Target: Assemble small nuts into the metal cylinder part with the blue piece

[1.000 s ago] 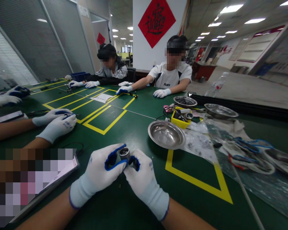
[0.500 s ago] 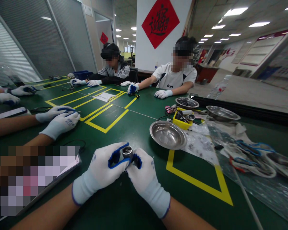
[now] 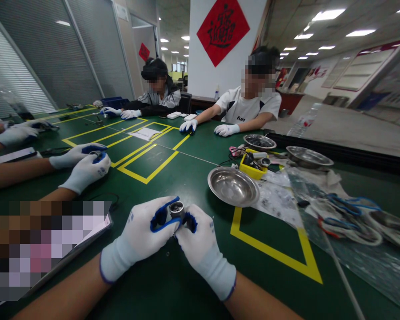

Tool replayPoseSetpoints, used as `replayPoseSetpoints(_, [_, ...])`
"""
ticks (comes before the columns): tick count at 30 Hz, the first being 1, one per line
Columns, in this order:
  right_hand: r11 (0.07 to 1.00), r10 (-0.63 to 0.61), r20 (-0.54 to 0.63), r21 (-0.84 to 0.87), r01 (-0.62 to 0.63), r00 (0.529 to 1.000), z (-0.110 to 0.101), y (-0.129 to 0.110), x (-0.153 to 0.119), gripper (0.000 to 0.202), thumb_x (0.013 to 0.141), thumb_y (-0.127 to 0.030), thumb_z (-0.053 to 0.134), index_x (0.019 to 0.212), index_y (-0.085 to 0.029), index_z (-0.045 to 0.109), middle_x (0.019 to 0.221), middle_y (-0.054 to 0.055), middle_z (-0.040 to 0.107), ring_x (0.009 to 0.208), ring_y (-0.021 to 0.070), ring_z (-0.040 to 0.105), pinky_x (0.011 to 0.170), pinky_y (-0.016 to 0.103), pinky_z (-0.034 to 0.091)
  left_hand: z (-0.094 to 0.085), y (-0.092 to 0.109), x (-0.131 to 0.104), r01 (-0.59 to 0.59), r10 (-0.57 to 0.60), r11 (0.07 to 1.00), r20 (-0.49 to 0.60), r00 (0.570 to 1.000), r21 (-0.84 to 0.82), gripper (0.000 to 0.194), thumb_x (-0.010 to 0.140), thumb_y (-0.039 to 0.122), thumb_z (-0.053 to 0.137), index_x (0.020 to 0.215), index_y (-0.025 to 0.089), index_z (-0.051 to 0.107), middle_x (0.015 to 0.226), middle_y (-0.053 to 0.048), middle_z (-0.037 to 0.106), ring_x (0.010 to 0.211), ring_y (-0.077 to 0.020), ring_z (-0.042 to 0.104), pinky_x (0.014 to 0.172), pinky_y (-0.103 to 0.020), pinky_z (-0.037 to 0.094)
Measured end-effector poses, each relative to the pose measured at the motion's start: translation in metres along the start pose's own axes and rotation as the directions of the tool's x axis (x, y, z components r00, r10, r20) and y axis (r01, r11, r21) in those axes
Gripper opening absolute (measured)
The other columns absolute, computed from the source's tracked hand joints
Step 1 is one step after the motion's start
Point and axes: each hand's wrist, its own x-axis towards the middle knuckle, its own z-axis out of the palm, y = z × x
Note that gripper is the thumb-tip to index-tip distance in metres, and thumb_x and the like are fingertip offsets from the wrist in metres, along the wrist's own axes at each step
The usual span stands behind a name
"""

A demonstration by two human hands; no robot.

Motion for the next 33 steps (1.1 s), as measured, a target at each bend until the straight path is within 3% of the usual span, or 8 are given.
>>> replayPoseSetpoints(18, [1.000, 0.003, 0.002, 0.020, -0.003, 1.000, -0.001, -0.003, 0.001, 0.023, 0.090, -0.037, 0.064, 0.073, -0.022, 0.062, 0.076, 0.003, 0.067, 0.073, 0.0201, 0.063, 0.069, 0.034, 0.057, 0.001, 0.000, 0.000, -0.015, 0.015, 1.000, 0.007, 1.000, -0.012, 0.042, 0.092, 0.039, 0.072, 0.127, 0.017, 0.072, 0.116, -0.011, 0.082, 0.103, -0.0257, 0.080, 0.095, -0.038, 0.065])
replayPoseSetpoints(24, [0.996, 0.047, -0.048, 0.081, -0.043, 0.998, -0.001, -0.003, 0.002, 0.020, 0.088, -0.041, 0.065, 0.080, -0.023, 0.062, 0.083, 0.005, 0.068, 0.078, 0.0232, 0.065, 0.071, 0.036, 0.057, -0.002, 0.002, 0.001, -0.014, 0.014, 0.997, 0.012, 1.000, -0.071, 0.041, 0.093, 0.036, 0.068, 0.128, 0.017, 0.072, 0.119, -0.011, 0.081, 0.105, -0.0260, 0.079, 0.095, -0.039, 0.065])
replayPoseSetpoints(27, [0.995, 0.069, -0.119, 0.082, -0.059, 0.991, 0.000, 0.002, 0.003, 0.025, 0.091, -0.047, 0.062, 0.085, -0.023, 0.063, 0.088, 0.007, 0.070, 0.082, 0.0249, 0.066, 0.073, 0.038, 0.056, -0.004, 0.000, 0.003, 0.051, -0.047, 0.993, 0.038, 0.998, -0.110, 0.041, 0.097, 0.031, 0.059, 0.134, 0.018, 0.069, 0.128, -0.011, 0.078, 0.116, -0.0250, 0.075, 0.104, -0.040, 0.062])
replayPoseSetpoints(29, [0.997, 0.064, -0.179, 0.049, -0.056, 0.982, 0.001, 0.007, 0.003, 0.026, 0.092, -0.048, 0.060, 0.086, -0.023, 0.063, 0.090, 0.007, 0.070, 0.084, 0.0258, 0.066, 0.074, 0.039, 0.056, -0.003, -0.003, 0.005, 0.138, -0.132, 0.989, 0.100, 0.986, -0.047, 0.042, 0.099, 0.028, 0.054, 0.137, 0.017, 0.067, 0.133, -0.012, 0.075, 0.121, -0.0254, 0.072, 0.109, -0.042, 0.058])
replayPoseSetpoints(31, [0.999, 0.043, -0.231, 0.016, -0.041, 0.972, 0.002, 0.012, 0.004, 0.024, 0.092, -0.046, 0.059, 0.089, -0.023, 0.064, 0.094, 0.008, 0.070, 0.088, 0.0264, 0.067, 0.078, 0.040, 0.056, -0.001, -0.004, 0.008, 0.238, -0.257, 0.965, 0.203, 0.945, 0.113, 0.039, 0.099, 0.024, 0.052, 0.133, 0.018, 0.070, 0.130, -0.012, 0.074, 0.120, -0.0273, 0.071, 0.109, -0.046, 0.057])
replayPoseSetpoints(33, [1.000, 0.022, -0.278, -0.014, -0.027, 0.960, 0.002, 0.016, 0.004, 0.022, 0.091, -0.044, 0.060, 0.092, -0.023, 0.065, 0.100, 0.009, 0.069, 0.093, 0.0273, 0.067, 0.083, 0.042, 0.055, 0.002, -0.003, 0.011, 0.275, -0.368, 0.912, 0.312, 0.876, 0.304, 0.034, 0.096, 0.019, 0.055, 0.123, 0.021, 0.075, 0.124, -0.013, 0.074, 0.116, -0.0296, 0.069, 0.104, -0.048, 0.058])
